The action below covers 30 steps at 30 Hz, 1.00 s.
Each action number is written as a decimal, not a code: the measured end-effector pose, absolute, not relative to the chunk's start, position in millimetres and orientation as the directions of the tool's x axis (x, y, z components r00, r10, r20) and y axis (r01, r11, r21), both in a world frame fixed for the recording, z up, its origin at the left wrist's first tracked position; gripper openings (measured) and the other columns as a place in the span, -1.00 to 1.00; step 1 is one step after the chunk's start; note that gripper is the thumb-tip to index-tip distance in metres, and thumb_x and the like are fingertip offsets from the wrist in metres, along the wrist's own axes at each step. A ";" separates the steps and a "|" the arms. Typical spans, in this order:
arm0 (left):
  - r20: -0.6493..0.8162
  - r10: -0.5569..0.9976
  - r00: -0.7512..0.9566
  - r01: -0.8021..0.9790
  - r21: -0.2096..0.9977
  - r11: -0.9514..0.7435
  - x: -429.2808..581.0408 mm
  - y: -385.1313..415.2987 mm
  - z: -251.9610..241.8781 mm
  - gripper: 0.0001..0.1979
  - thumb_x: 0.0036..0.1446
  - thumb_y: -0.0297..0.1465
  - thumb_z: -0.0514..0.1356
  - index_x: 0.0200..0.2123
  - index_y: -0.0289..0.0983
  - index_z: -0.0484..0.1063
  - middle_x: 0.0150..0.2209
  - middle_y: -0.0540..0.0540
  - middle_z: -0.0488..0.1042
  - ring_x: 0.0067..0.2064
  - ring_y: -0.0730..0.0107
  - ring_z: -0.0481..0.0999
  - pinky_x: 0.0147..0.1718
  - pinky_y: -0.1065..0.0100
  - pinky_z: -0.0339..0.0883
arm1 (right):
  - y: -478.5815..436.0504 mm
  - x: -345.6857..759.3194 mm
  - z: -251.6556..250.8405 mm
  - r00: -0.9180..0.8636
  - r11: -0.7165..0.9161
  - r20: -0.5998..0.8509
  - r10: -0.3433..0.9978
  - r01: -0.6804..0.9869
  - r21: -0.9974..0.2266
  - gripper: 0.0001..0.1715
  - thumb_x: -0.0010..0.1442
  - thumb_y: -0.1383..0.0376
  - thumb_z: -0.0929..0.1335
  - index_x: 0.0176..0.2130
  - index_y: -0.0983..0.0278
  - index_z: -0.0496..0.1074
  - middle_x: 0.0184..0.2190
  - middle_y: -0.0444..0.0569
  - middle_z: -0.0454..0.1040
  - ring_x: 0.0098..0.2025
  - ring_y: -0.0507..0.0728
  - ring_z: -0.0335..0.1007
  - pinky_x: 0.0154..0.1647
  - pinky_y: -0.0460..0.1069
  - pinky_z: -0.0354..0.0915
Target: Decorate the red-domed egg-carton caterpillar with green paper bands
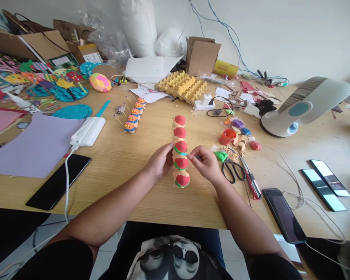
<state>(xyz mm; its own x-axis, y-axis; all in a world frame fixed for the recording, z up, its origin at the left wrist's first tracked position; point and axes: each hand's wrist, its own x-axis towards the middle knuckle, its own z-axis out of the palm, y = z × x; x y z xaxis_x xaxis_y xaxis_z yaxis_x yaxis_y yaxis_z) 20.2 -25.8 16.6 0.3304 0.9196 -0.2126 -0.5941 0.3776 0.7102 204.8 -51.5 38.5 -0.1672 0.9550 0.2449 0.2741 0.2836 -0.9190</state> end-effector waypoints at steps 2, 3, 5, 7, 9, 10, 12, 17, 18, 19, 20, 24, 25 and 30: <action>-0.204 0.923 0.328 -0.576 0.731 0.366 20.1 -25.6 16.3 -0.71 0.17 -0.13 0.30 -0.32 -0.26 0.46 -0.37 -0.04 0.49 -0.38 0.40 0.41 -0.38 0.35 0.29 | -52.2 204.0 38.3 -0.169 0.305 0.263 0.950 0.316 -0.898 -0.55 0.23 -0.08 0.41 -0.37 0.24 0.38 -0.50 -0.13 0.38 -0.50 0.01 0.17 -0.51 -0.07 0.15; -0.197 0.924 0.329 -0.570 0.738 0.361 20.3 -25.7 16.3 -0.71 0.17 -0.13 0.30 -0.33 -0.26 0.45 -0.38 -0.04 0.47 -0.38 0.40 0.41 -0.38 0.35 0.29 | -52.4 203.7 38.1 -0.171 0.319 0.275 0.946 0.339 -0.885 -0.57 0.24 -0.06 0.41 -0.36 0.24 0.39 -0.50 -0.13 0.39 -0.49 0.01 0.19 -0.50 -0.07 0.16; -0.188 0.924 0.333 -0.570 0.741 0.356 20.9 -26.4 16.5 -0.70 0.16 -0.13 0.30 -0.34 -0.26 0.43 -0.39 -0.03 0.46 -0.38 0.41 0.40 -0.38 0.35 0.28 | -52.5 203.9 37.2 -0.176 0.353 0.308 0.935 0.383 -0.853 -0.62 0.27 -0.01 0.40 -0.35 0.23 0.40 -0.50 -0.13 0.41 -0.49 0.01 0.22 -0.49 -0.06 0.17; -0.192 0.920 0.342 -0.567 0.739 0.365 21.9 -27.5 17.5 -0.69 0.16 -0.12 0.30 -0.35 -0.26 0.43 -0.40 -0.03 0.45 -0.39 0.41 0.40 -0.39 0.35 0.28 | -52.5 204.4 35.8 -0.181 0.386 0.341 0.923 0.414 -0.825 -0.68 0.28 0.05 0.40 -0.33 0.22 0.41 -0.49 -0.13 0.42 -0.48 0.02 0.25 -0.47 -0.06 0.19; -0.204 0.915 0.349 -0.552 0.744 0.377 22.7 -29.0 19.4 -0.69 0.16 -0.12 0.30 -0.36 -0.25 0.43 -0.40 -0.04 0.45 -0.39 0.40 0.40 -0.40 0.34 0.29 | -52.8 204.9 34.7 -0.183 0.406 0.363 0.914 0.437 -0.803 -0.74 0.28 0.10 0.40 -0.33 0.22 0.41 -0.49 -0.13 0.42 -0.47 0.03 0.27 -0.46 -0.06 0.21; -0.209 0.912 0.353 -0.545 0.747 0.382 23.0 -29.7 20.6 -0.70 0.16 -0.13 0.30 -0.37 -0.25 0.43 -0.40 -0.05 0.45 -0.39 0.39 0.41 -0.40 0.33 0.29 | -53.2 204.9 34.6 -0.182 0.411 0.369 0.912 0.449 -0.793 -0.76 0.29 0.12 0.40 -0.32 0.21 0.41 -0.48 -0.13 0.42 -0.47 0.03 0.28 -0.45 -0.05 0.22; -0.208 0.908 0.364 -0.537 0.750 0.387 22.9 -30.8 23.1 -0.71 0.16 -0.13 0.30 -0.38 -0.25 0.43 -0.40 -0.05 0.46 -0.38 0.37 0.43 -0.38 0.31 0.30 | -54.6 204.6 35.1 -0.177 0.416 0.379 0.908 0.472 -0.777 -0.79 0.28 0.14 0.40 -0.32 0.21 0.41 -0.48 -0.12 0.43 -0.46 0.04 0.29 -0.44 -0.05 0.23; -0.200 0.896 0.396 -0.497 0.774 0.392 18.7 -30.6 28.1 -0.67 0.16 -0.10 0.28 -0.45 -0.22 0.41 -0.47 -0.04 0.42 -0.43 0.35 0.40 -0.36 0.26 0.28 | -57.2 204.2 38.9 -0.202 0.440 0.392 0.898 0.422 -0.793 -0.72 0.27 0.10 0.40 -0.37 0.21 0.37 -0.51 -0.13 0.37 -0.49 0.03 0.24 -0.46 -0.05 0.21; -0.209 0.894 0.396 -0.473 0.788 0.393 17.6 -30.5 28.9 -0.65 0.16 -0.08 0.28 -0.48 -0.21 0.39 -0.51 -0.03 0.38 -0.46 0.36 0.38 -0.39 0.26 0.26 | -57.1 204.6 39.4 -0.200 0.436 0.388 0.900 0.405 -0.803 -0.69 0.27 0.09 0.41 -0.38 0.22 0.36 -0.52 -0.14 0.35 -0.49 0.02 0.22 -0.47 -0.05 0.20; -0.220 0.891 0.397 -0.448 0.801 0.397 16.5 -30.5 29.8 -0.62 0.16 -0.06 0.27 -0.50 -0.21 0.36 -0.54 -0.03 0.35 -0.49 0.37 0.35 -0.42 0.26 0.24 | -56.8 205.1 39.7 -0.194 0.430 0.383 0.903 0.396 -0.812 -0.67 0.26 0.07 0.41 -0.39 0.22 0.35 -0.52 -0.14 0.34 -0.50 0.02 0.21 -0.48 -0.05 0.19; -0.231 0.887 0.400 -0.426 0.810 0.403 15.7 -30.7 30.8 -0.60 0.15 -0.04 0.27 -0.52 -0.20 0.34 -0.56 -0.02 0.32 -0.52 0.38 0.32 -0.44 0.26 0.21 | -56.6 205.5 39.9 -0.188 0.424 0.380 0.906 0.395 -0.815 -0.65 0.25 0.06 0.42 -0.40 0.22 0.34 -0.53 -0.15 0.33 -0.50 0.02 0.20 -0.48 -0.05 0.18; -0.244 0.871 0.427 -0.413 0.804 0.428 14.8 -33.4 35.1 -0.59 0.14 -0.03 0.27 -0.53 -0.20 0.31 -0.59 -0.02 0.27 -0.55 0.40 0.27 -0.47 0.26 0.16 | -56.3 206.1 40.6 -0.193 0.436 0.391 0.900 0.424 -0.794 -0.65 0.23 0.08 0.44 -0.41 0.21 0.32 -0.55 -0.17 0.28 -0.50 0.02 0.16 -0.48 -0.06 0.15; -0.242 0.868 0.433 -0.416 0.801 0.431 15.0 -34.2 35.8 -0.60 0.13 -0.04 0.28 -0.53 -0.20 0.31 -0.59 -0.01 0.27 -0.55 0.40 0.26 -0.46 0.26 0.15 | -56.5 206.0 40.9 -0.194 0.441 0.396 0.897 0.432 -0.787 -0.66 0.23 0.08 0.44 -0.41 0.21 0.32 -0.55 -0.17 0.27 -0.50 0.02 0.17 -0.48 -0.06 0.15; -0.243 0.860 0.448 -0.395 0.810 0.434 16.4 -35.0 35.5 -0.60 0.13 -0.05 0.27 -0.53 -0.20 0.30 -0.58 -0.02 0.29 -0.53 0.38 0.28 -0.44 0.25 0.13 | -57.2 205.4 41.3 -0.186 0.449 0.414 0.891 0.491 -0.746 -0.66 0.24 0.07 0.43 -0.41 0.21 0.33 -0.55 -0.16 0.29 -0.49 0.03 0.19 -0.46 -0.05 0.15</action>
<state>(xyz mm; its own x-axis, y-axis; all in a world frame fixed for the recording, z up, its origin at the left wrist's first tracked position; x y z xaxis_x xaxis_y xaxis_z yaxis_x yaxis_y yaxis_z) 16.4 -35.0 35.5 0.4478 0.8605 -0.2429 -0.3952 0.4342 0.8095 205.4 -57.2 41.3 -0.1862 0.8910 0.4140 0.4911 0.4493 -0.7463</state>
